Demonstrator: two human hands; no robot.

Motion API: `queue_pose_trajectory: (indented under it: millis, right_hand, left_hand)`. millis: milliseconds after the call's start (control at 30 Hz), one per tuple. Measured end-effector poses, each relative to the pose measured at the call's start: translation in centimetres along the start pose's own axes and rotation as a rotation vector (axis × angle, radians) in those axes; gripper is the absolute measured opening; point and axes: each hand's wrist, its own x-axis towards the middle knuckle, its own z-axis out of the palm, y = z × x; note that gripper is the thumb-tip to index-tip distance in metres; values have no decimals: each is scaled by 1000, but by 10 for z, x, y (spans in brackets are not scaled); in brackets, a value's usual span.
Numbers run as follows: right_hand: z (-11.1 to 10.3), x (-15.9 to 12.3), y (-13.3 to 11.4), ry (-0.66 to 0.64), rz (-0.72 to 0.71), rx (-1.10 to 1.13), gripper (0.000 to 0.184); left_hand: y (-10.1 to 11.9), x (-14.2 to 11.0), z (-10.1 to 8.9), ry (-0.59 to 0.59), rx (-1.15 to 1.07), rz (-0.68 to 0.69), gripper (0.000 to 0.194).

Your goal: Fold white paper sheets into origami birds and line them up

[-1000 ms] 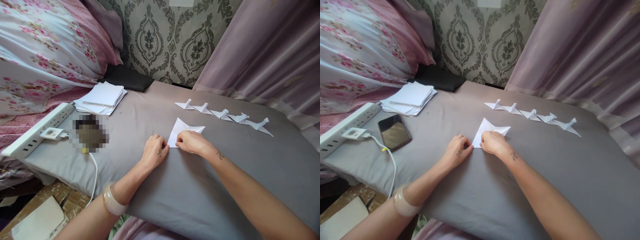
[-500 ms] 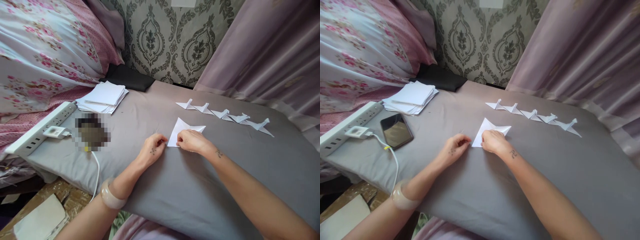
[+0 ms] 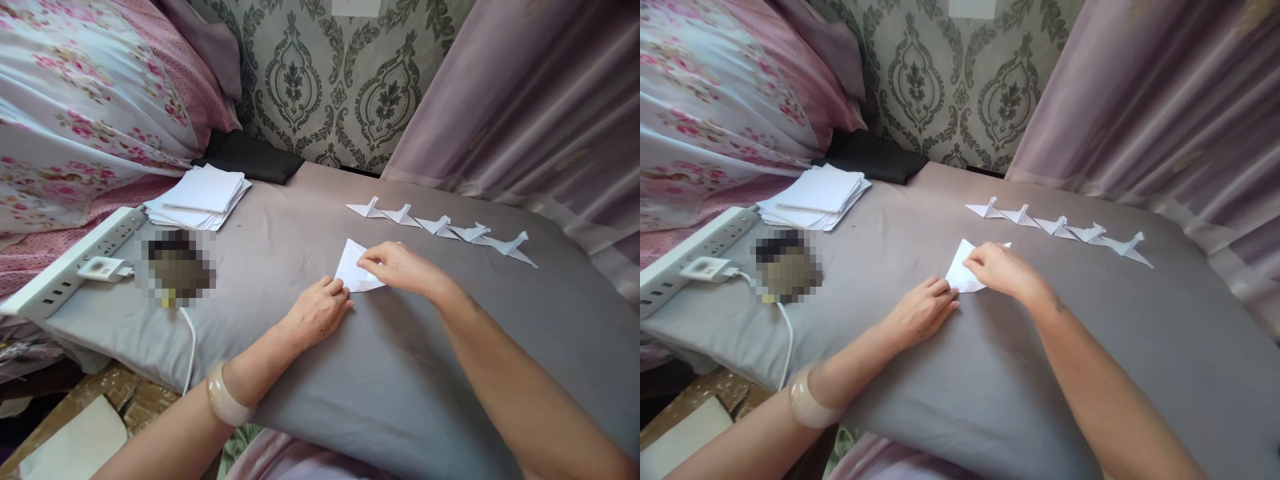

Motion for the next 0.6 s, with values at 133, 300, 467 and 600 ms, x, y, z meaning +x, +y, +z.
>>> queue_pose_trajectory:
  millis: [133, 300, 467, 600]
  right_hand:
    - [-5, -20, 21, 117, -89, 135, 33]
    - [2, -30, 34, 7, -247, 131, 31]
    - [4, -20, 32, 38, -244, 72, 17]
    - [-2, -16, 25, 0, -252, 68, 15]
  left_hand:
    - [0, 2, 1, -17, 40, 25, 35]
    - [1, 4, 2, -34, 67, 23, 36]
    - [0, 5, 5, -22, 93, 32, 38]
    - [-1, 6, 6, -24, 108, 35, 39]
